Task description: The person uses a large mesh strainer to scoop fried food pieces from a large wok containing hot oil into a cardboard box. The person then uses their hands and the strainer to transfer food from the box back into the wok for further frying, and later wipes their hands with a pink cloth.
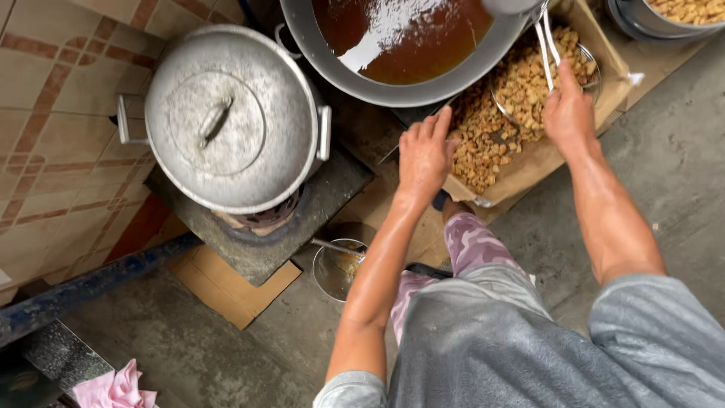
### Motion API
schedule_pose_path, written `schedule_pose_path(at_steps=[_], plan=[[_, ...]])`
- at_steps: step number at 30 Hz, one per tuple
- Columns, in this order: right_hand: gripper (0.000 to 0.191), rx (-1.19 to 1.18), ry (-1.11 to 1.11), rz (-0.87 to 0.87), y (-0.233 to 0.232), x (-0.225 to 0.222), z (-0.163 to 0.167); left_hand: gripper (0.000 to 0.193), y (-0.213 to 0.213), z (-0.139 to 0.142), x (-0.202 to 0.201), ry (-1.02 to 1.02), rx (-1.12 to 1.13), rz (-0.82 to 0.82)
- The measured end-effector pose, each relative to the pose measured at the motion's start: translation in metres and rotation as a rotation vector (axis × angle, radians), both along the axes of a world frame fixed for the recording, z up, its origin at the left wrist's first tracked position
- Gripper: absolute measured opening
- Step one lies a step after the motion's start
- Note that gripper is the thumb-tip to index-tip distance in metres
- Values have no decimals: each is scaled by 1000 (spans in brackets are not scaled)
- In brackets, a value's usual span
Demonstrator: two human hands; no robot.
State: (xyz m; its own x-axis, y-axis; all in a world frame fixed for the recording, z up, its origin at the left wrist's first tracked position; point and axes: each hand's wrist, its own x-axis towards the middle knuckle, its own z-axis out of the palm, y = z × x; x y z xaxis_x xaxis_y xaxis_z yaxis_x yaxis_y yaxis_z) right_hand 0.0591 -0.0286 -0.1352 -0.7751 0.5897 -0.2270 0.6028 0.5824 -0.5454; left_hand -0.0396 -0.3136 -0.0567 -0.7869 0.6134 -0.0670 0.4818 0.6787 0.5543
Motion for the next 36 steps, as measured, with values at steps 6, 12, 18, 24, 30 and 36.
schedule_pose_path(at_steps=[6,12,18,24,30,36], plan=[[68,395,-226,227,113,-127,-56,54,20,1,-90,104,-181,19],[79,423,-492,339,115,-212,-81,57,19,-1,-97,-88,-222,104],[59,-124,-578,164,49,-254,-49,55,11,-5,-106,-148,-270,138],[57,-239,-437,279,-4,-265,-61,59,4,-13,-137,-115,-228,207],[57,-505,-408,275,-54,-263,-88,57,-1,-10,-158,-92,-278,225],[60,-662,-271,247,-92,-258,-78,53,-2,-5,-157,-112,-255,238]])
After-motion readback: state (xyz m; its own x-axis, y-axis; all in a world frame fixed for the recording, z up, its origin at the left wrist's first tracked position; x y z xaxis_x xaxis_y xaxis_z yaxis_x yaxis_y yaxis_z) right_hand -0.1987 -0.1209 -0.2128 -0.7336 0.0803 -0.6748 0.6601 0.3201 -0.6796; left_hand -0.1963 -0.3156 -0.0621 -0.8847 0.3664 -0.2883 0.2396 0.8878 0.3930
